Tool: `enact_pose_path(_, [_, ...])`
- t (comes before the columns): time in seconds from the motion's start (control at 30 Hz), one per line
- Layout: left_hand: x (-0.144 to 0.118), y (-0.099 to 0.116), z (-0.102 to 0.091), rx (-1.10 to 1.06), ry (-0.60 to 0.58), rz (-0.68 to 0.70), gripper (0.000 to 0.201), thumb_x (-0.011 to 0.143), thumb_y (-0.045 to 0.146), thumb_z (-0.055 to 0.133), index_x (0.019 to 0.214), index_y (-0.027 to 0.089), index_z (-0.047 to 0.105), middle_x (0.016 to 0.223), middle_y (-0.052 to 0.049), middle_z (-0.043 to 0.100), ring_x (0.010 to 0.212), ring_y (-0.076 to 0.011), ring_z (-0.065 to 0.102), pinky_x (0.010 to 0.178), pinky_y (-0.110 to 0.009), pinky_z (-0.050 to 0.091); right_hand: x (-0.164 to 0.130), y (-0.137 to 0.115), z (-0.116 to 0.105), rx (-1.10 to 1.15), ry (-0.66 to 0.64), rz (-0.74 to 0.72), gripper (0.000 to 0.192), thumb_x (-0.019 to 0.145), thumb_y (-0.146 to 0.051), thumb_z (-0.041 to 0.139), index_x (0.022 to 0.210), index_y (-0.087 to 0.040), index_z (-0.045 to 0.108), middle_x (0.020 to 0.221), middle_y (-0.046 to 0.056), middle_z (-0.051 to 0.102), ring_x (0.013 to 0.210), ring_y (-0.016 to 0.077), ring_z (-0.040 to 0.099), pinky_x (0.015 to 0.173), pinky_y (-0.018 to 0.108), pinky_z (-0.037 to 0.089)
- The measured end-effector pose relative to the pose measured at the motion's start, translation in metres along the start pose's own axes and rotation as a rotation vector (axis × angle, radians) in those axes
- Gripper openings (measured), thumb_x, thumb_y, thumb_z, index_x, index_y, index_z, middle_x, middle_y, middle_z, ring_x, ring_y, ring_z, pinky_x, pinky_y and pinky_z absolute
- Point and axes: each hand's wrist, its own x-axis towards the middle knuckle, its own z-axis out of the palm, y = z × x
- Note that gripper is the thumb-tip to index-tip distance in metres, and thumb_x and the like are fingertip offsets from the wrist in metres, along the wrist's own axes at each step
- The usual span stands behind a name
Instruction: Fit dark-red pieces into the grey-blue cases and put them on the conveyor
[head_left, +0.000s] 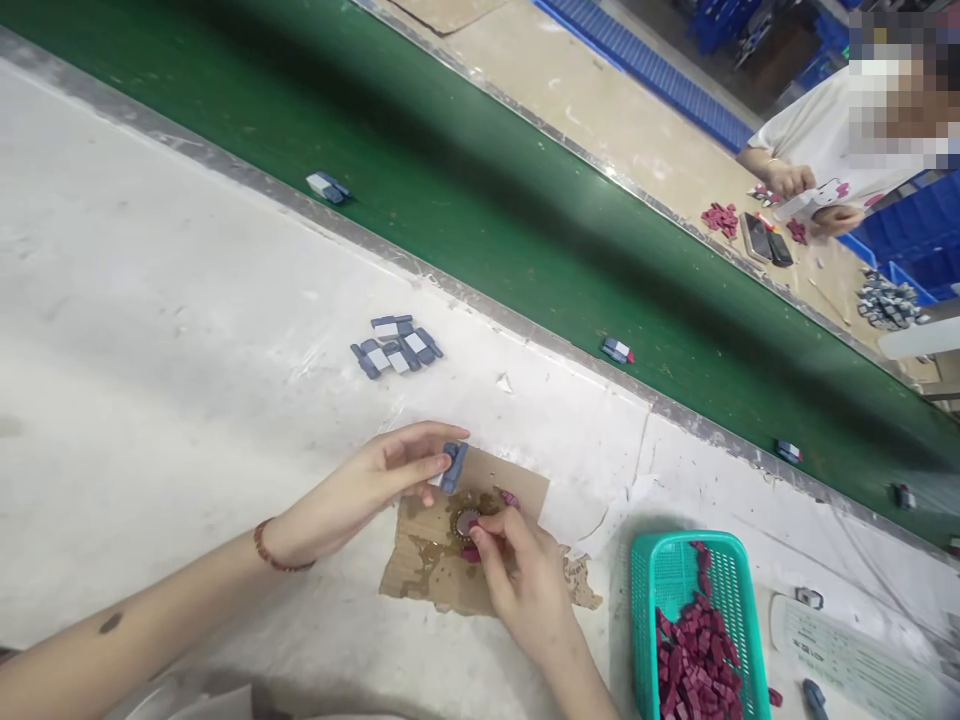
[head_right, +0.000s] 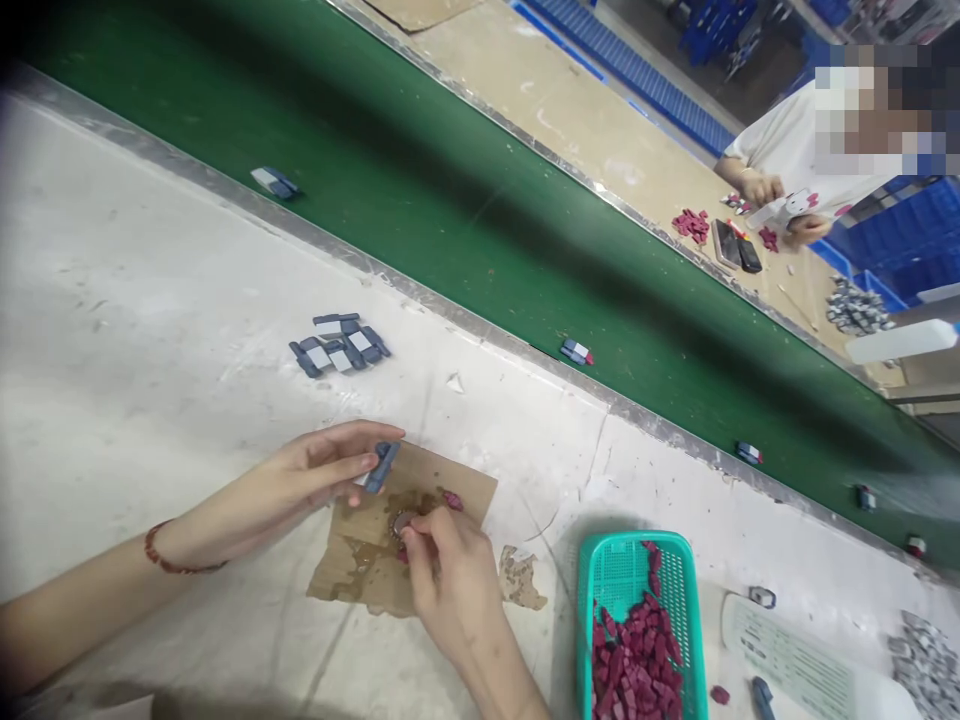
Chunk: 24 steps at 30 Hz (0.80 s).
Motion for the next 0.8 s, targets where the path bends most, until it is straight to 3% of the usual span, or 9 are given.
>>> enact_pose_path(0.13, [0.002, -0.005, -0.002, -0.059, -0.02, -0.043, 0.045, 0.068, 0.042, 0.079, 0.107, 0.021, 0.073, 0.106, -0.008, 0.07, 0.092, -0.0236, 0.065, 0.071, -0.029, 0.057, 0.002, 0.001, 0.006, -0.217, -0.023, -0.129, 0.027, 0.098, -0.017, 0.035, 0.075, -0.023, 0.048, 0.065, 0.001, 0.057, 0.057, 0.0172, 0.053, 0.053, 0.026, 0.036])
enact_pose_path(0.4, [0.003, -0.006, -0.006, -0.051, -0.01, -0.013, 0.042, 0.071, 0.047, 0.077, 0.104, 0.022, 0.075, 0.136, -0.008, 0.06, 0.121, -0.0321, 0.056, 0.083, -0.035, 0.059, 0.004, -0.004, 0.007, -0.294, -0.052, -0.138, 0.028, 0.096, -0.011, 0.033, 0.074, -0.024, 0.046, 0.066, 0.001, 0.053, 0.058, 0.0176, 0.049, 0.052, 0.028, 0.032])
enact_pose_path(0.5, [0.003, -0.006, -0.006, -0.04, -0.031, -0.018, 0.043, 0.072, 0.047, 0.077, 0.107, 0.022, 0.074, 0.138, -0.009, 0.059, 0.118, -0.0317, 0.059, 0.084, -0.035, 0.059, 0.004, -0.004, 0.008, -0.315, -0.089, -0.146, 0.027, 0.095, -0.01, 0.033, 0.076, -0.023, 0.047, 0.068, 0.002, 0.055, 0.059, 0.0185, 0.05, 0.053, 0.028, 0.033])
enact_pose_path(0.63, [0.003, -0.007, -0.006, -0.077, -0.072, -0.044, 0.045, 0.072, 0.048, 0.077, 0.107, 0.021, 0.073, 0.128, -0.011, 0.065, 0.095, -0.0266, 0.07, 0.079, -0.035, 0.06, 0.005, -0.004, 0.009, -0.299, -0.079, -0.136, 0.027, 0.094, -0.01, 0.033, 0.075, -0.023, 0.046, 0.069, 0.003, 0.056, 0.061, 0.0196, 0.052, 0.053, 0.029, 0.035])
enact_pose_path(0.8, [0.004, -0.013, -0.007, -0.088, -0.162, -0.009, 0.037, 0.07, 0.042, 0.081, 0.098, 0.018, 0.074, 0.129, -0.012, 0.065, 0.107, -0.0286, 0.066, 0.086, -0.036, 0.058, 0.006, -0.004, 0.004, -0.044, -0.11, 0.052, 0.023, 0.094, -0.017, 0.039, 0.073, -0.023, 0.047, 0.066, 0.0, 0.056, 0.058, 0.0162, 0.051, 0.054, 0.026, 0.036])
